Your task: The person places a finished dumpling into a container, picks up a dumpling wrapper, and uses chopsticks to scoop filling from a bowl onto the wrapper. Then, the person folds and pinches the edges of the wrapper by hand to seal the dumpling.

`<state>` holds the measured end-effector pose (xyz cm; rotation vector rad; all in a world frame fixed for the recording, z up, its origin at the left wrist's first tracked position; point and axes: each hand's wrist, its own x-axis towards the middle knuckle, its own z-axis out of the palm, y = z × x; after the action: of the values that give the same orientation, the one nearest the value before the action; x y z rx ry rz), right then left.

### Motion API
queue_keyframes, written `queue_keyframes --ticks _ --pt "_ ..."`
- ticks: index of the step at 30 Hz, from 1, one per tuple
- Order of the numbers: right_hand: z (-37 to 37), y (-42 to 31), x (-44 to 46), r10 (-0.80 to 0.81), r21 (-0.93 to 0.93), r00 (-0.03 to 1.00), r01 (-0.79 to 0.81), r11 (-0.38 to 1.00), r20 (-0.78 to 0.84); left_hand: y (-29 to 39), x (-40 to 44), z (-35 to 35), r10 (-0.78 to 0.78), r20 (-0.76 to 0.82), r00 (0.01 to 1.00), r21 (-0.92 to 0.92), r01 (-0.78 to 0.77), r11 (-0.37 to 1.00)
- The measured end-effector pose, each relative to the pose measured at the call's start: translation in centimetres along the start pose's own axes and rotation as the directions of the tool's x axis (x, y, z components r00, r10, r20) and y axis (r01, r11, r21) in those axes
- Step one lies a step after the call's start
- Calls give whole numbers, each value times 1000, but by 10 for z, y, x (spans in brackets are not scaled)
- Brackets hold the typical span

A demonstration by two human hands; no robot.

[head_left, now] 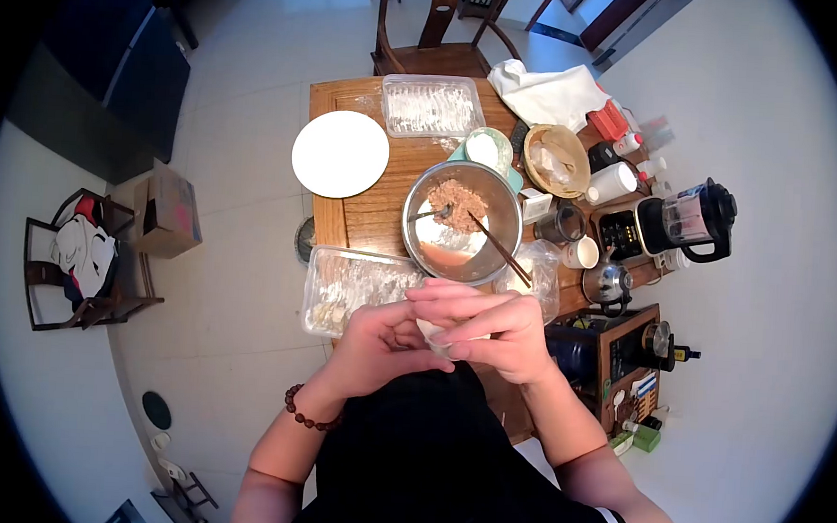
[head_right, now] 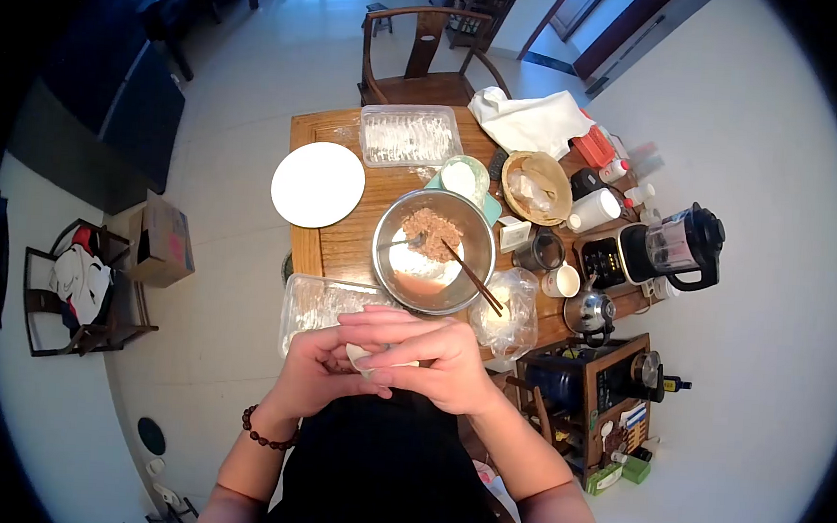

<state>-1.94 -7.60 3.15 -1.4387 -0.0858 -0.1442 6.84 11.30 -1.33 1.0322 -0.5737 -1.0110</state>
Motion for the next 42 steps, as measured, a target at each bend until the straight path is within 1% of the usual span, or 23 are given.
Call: queue_keyframes --ticks 2,4,6,8,9,11,12,13,15,19,21,22,24,26,29,32,34,35,37,38,39,40,42 --pt "2 3 2 -144 -158 986 156 975 85 3 -3 -4 -12 5 1000 42 12 999" --pt "6 8 2 -152 -138 986 160 977 68 5 -6 -7 -21 8 1000 87 20 996" --pt "15 5 2 -163 -119 985 168 979 51 7 -7 -11 7 30 1000 22 -8 1000" --pt "29 -10 3 77 168 992 -59 984 -105 16 -9 -11 25 58 998 -11 -24 1000" --pt "26 -6 1 74 166 992 -56 985 -105 18 -11 -10 35 80 996 -49 -32 998" --pt "13 9 -2 -160 49 986 162 986 -44 15 -11 -16 32 97 995 -51 -27 998" --pt "9 13 -1 -218 -22 976 217 976 -13 13 -11 -18 26 111 993 -54 -20 998" --pt "8 15 -2 -219 -24 976 218 976 -17 14 -12 -17 24 116 993 -54 -18 998" --pt "5 17 -3 -317 -96 947 321 942 56 18 -10 -15 10 135 991 -105 4 994" --pt "7 15 -5 -301 -105 953 301 948 16 21 -8 -13 -31 134 991 -179 55 982" --pt "18 4 -3 -194 -21 978 193 981 -82 19 -9 -14 -22 157 987 -127 43 991" --pt "15 7 -6 -204 -76 977 199 977 -62 17 -9 -14 -25 158 987 -129 46 991" --pt "17 13 -8 -220 -52 974 216 975 -62 12 -9 -13 10 169 986 -46 -2 999" --pt "16 16 -9 -243 -32 968 241 970 -59 10 -9 -11 1 158 987 -61 9 998" --pt "14 21 -13 -259 -98 963 251 963 -71 10 -10 -11 -22 131 991 -85 33 996" --pt "14 23 -13 -231 -44 973 229 972 -29 11 -11 -11 -8 117 993 -91 19 996" --pt "21 18 -14 -137 157 969 170 973 -204 10 -14 -13 18 108 994 -87 -8 996" --pt "17 21 -17 -138 157 969 171 973 -204 8 -15 -14 22 62 998 -54 -19 998" --pt "9 28 -25 -17 234 990 50 971 -140 9 -15 -11 30 20 999 -20 -29 999" --pt "12 26 -30 59 318 989 -12 948 -139 11 -13 -6 157 -44 987 185 -146 972" --pt "16 26 -30 55 314 988 -7 949 -143 13 -12 -2 292 -80 953 387 -241 890" --pt "20 27 -30 112 324 977 -48 945 -180 14 -11 0 292 -74 953 386 -243 890" --pt "22 30 -31 192 366 951 -94 926 -241 14 -11 2 497 -29 867 696 -340 633"
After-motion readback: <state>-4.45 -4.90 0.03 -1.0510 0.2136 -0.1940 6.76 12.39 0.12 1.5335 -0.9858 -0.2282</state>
